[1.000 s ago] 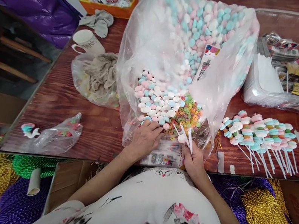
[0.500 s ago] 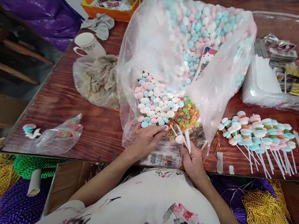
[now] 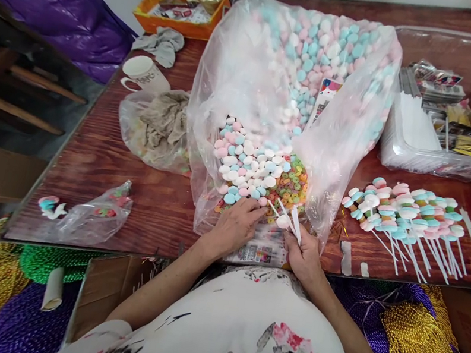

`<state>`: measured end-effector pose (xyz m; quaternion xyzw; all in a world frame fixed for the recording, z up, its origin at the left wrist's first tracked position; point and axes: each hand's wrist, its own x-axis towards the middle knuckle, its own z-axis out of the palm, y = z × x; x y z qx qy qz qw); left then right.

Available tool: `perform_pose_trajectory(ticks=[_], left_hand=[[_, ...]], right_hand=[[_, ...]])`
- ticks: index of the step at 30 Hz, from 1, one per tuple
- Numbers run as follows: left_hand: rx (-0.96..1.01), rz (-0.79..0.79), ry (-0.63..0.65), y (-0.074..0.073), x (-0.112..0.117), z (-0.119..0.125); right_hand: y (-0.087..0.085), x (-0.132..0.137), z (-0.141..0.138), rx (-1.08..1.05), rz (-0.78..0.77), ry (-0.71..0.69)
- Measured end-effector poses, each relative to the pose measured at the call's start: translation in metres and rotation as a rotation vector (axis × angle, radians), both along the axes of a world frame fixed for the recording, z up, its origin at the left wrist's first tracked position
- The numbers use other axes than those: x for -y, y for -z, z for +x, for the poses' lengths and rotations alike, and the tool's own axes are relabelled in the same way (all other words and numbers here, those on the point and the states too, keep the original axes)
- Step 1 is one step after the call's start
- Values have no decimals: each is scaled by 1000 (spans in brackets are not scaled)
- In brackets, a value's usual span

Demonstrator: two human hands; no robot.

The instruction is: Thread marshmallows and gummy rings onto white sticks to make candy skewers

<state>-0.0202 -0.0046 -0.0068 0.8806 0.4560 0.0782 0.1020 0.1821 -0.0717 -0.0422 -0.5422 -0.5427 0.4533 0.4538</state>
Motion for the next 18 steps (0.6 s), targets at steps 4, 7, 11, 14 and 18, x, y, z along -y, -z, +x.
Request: perform_pose_trajectory(ticks=[4, 7, 11, 14, 18], left_hand=[[-55, 54, 13, -6, 1, 2], [14, 103, 10, -1, 4, -2], [105, 107, 78, 8, 7, -10], [158, 83, 87, 12, 7, -15], [363, 91, 6, 18, 2, -14]], right_hand=[[-1, 0, 0, 6, 17, -4], [-1, 0, 1, 18, 31, 5], [2, 1, 1, 30, 44, -1], [2, 0, 1, 45, 31, -26], [1, 0, 1, 52, 36, -47]])
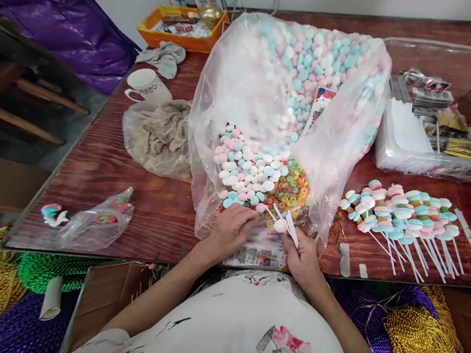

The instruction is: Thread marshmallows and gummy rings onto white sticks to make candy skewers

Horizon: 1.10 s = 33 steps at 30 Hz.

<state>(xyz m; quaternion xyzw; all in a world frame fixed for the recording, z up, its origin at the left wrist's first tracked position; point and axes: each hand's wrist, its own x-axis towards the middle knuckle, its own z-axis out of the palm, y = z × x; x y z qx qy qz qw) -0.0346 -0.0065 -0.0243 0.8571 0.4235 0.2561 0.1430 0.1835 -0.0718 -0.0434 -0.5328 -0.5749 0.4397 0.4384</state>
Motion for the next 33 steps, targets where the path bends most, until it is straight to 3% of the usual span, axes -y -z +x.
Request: perform_pose_trajectory(ticks=[2, 8, 12, 15, 18, 22, 24, 26, 29, 33], left_hand=[[31, -8, -32, 2, -4, 4], [-190, 37, 3, -2, -9, 11], [-169, 121, 80, -3, -2, 12], [-105, 80, 135, -1, 1, 13], [172, -102, 60, -2, 1, 14], [808, -585, -181, -10, -2, 11], [1002, -766, -194, -14, -2, 8], [1093, -832, -177, -16, -1, 6], [1118, -736, -188, -15, 0, 6], [895, -306, -177, -14, 1, 4]], right_hand=[[0, 0, 0, 6, 6, 3], [-1, 0, -1, 14, 25, 10], [-2, 0, -2, 4, 21, -7], [1, 0, -2, 3, 21, -12], [2, 2, -2, 11, 33, 1], [-5, 6, -2, 64, 42, -77], [-13, 6, -3, 106, 63, -144], [-21, 5, -5, 143, 77, -178], [-29, 1, -6, 211, 59, -206], [-29, -2, -5, 351, 55, -240]])
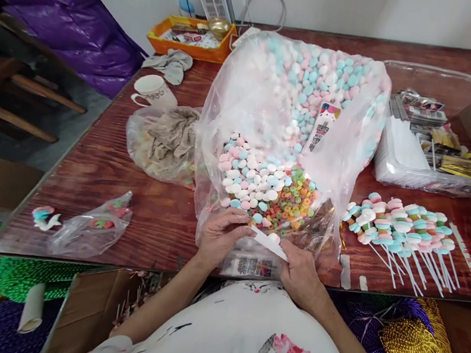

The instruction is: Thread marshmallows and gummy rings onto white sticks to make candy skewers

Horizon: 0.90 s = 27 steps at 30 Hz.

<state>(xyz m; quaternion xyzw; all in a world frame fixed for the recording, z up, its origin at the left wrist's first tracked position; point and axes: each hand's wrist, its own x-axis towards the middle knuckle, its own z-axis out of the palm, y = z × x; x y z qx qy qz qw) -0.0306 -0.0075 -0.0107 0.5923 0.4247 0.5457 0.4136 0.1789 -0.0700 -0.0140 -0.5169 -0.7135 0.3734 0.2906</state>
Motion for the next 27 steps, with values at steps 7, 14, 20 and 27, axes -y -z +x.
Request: perform_pose_trajectory(ticks=[7, 14, 20, 27], left_hand=[[-526, 352, 47, -4, 3, -2], [-272, 306, -31, -8, -5, 4], [84, -33, -38, 0, -3, 7], [605, -564, 2, -4, -5, 13]], right_hand=[[17, 3, 1, 111, 64, 77], [17, 3, -7, -62, 46, 56], [4, -3, -7, -31, -20, 94], [5, -4, -6, -212, -39, 86]])
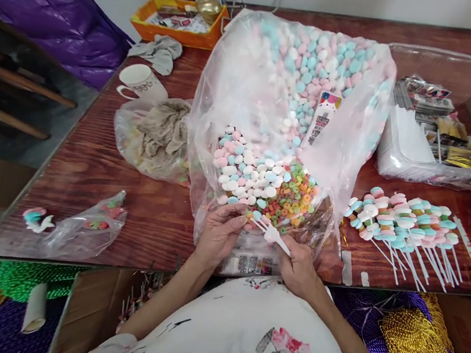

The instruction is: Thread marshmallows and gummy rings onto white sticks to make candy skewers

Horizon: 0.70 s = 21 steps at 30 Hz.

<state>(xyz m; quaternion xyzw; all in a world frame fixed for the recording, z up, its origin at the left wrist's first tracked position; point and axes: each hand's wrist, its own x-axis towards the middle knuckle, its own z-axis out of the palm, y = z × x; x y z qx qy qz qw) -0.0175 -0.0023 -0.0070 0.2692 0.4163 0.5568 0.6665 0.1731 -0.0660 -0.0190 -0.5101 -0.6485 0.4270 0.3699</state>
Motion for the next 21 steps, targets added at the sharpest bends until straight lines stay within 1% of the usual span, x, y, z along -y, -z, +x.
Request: perform_pose_trajectory(ticks=[3, 6, 8, 10, 12, 13, 14, 15, 17, 19, 21], left_hand=[[8, 10, -18, -3, 0, 1], [-67, 107, -44, 1, 1, 0], [-237, 252, -78, 4, 1, -3], [-493, 449, -80, 7, 2, -6], [-702, 609, -54, 8, 3, -8], [-748, 643, -42, 8, 4, -9], [-743, 638, -42, 8, 5, -9], [-690, 594, -47, 8, 6, -8], [-496, 449, -43, 7, 7, -6], [-298, 309, 3, 7, 7, -5], [-207, 223, 89, 6, 8, -3]], right_hand=[[1, 1, 1, 39, 31, -8], [0, 2, 3, 116, 75, -32], [0, 3, 4, 191, 98, -45], [1, 4, 4, 245, 105, -40], [4, 5, 4, 226, 101, -21], [5, 5, 3, 188, 101, -14], [7, 5, 1, 142, 106, -9], [8, 5, 0, 97, 115, -6], [11, 5, -3, 38, 143, -6], [14, 5, -6, 22, 171, -6], [17, 4, -8, 21, 199, 0]])
